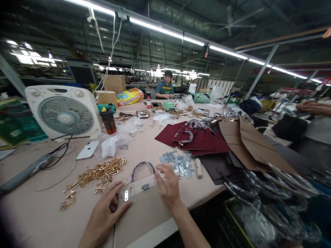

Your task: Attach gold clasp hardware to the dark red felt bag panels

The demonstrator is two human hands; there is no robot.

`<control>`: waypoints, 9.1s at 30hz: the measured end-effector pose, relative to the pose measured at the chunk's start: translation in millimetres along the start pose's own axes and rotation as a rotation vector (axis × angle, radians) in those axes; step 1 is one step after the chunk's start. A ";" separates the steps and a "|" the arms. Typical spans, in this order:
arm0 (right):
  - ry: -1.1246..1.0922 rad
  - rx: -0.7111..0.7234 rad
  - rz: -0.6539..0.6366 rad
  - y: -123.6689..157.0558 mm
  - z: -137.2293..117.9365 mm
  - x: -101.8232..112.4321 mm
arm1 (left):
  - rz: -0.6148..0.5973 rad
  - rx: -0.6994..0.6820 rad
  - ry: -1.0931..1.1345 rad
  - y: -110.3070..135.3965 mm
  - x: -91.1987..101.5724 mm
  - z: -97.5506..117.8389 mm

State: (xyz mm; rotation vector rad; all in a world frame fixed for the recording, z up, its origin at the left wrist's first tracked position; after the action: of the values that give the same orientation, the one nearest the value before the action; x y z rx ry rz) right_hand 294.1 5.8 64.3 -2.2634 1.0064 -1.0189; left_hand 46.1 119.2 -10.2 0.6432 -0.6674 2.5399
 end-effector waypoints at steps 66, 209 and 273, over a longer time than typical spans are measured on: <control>-0.557 0.026 -0.199 3.4 41.6 -45.0 | -0.091 -0.198 -0.264 -34.9 -117.4 101.0; -0.964 -0.305 -0.290 -36.6 -16.3 -88.0 | -0.025 -0.069 -0.012 -19.9 -50.3 57.6; 0.094 -0.184 -0.826 -11.7 28.1 -57.5 | -0.111 0.127 0.048 -43.5 -53.8 46.0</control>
State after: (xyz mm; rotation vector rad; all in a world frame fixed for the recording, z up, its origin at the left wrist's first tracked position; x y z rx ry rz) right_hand 294.6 60.4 29.1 -2.8786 0.1511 -1.3903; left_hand 126.0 113.2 11.8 0.6412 -0.4435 2.5005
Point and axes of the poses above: each hand's wrist, its own y-axis away from the middle knuckle, its own x-axis out of the back of the hand, z = x × y, the point moved 6 cm from there along -y, towards the middle knuckle, and after that the axes turned 13 degrees about y, right-handed, at the moved point
